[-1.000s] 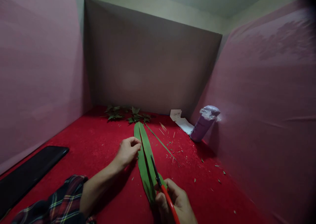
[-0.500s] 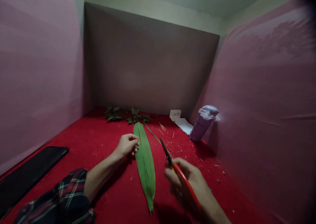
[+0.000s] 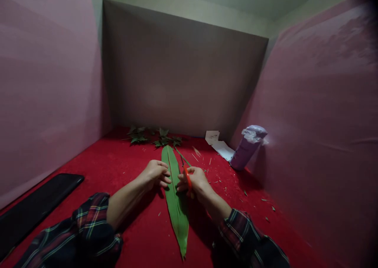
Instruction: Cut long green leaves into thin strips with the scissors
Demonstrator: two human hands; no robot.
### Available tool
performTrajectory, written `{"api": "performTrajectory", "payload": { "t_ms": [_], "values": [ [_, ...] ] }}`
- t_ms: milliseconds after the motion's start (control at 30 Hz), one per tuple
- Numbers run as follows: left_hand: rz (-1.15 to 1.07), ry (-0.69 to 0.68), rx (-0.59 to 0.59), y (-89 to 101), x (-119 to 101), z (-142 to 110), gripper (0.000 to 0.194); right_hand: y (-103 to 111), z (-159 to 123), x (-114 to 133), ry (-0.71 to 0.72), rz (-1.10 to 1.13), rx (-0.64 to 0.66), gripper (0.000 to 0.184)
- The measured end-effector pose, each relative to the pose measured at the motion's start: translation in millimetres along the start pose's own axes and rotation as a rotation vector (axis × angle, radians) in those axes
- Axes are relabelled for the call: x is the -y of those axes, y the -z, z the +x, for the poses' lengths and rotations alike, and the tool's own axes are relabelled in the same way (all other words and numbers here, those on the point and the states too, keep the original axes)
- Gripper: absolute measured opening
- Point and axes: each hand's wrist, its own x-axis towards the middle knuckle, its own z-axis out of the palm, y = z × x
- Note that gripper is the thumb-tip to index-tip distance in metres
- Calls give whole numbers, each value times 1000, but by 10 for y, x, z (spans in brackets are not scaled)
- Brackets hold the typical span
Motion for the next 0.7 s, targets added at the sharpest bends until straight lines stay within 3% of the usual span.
{"api": "performTrajectory", "payload": {
  "t_ms": [167,333,467,700],
  "values": [
    [-18,36,49,8,31,-12,21,-54,42,-68,-13,-25,-14,29],
    [-68,111,114,6,40,11,6,-26,37,-125,61,-12,31,24],
    [-106,131,149,37,70,64,6,-19,38,-142,85,-22,33,22],
    [-78,100,125,25,43,36,14,-14,149,-215,117,-130,-99,29]
  ]
}}
